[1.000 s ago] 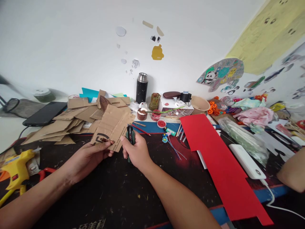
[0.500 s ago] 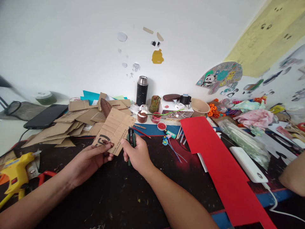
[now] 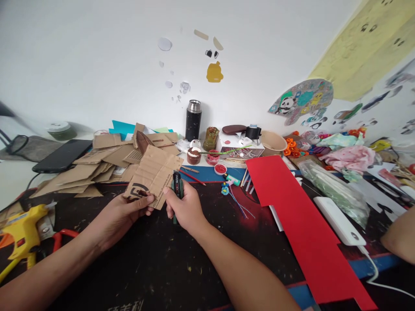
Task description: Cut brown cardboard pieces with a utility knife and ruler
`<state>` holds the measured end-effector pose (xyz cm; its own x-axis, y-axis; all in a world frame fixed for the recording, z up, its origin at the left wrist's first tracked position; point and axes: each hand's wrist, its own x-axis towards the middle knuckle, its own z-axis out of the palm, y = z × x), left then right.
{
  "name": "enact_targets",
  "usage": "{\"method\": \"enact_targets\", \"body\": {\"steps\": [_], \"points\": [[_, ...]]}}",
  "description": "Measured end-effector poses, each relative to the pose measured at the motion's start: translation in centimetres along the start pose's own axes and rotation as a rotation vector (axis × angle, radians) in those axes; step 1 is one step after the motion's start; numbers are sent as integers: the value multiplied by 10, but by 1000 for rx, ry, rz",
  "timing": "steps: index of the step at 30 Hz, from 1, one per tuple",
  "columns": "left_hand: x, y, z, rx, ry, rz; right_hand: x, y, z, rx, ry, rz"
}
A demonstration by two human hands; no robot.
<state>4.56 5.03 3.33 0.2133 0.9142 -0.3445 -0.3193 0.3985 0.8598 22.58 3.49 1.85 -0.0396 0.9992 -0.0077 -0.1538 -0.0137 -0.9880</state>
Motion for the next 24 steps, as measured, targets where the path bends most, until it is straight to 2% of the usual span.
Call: {"method": "enact_targets", "body": {"steps": [9,24], "points": [[1,0,0,9,44,4,-3,-1,2,-31,-26,-18],[2,-5,-2,76,72,100,-5,1,4,-29,-39,-50]]}}
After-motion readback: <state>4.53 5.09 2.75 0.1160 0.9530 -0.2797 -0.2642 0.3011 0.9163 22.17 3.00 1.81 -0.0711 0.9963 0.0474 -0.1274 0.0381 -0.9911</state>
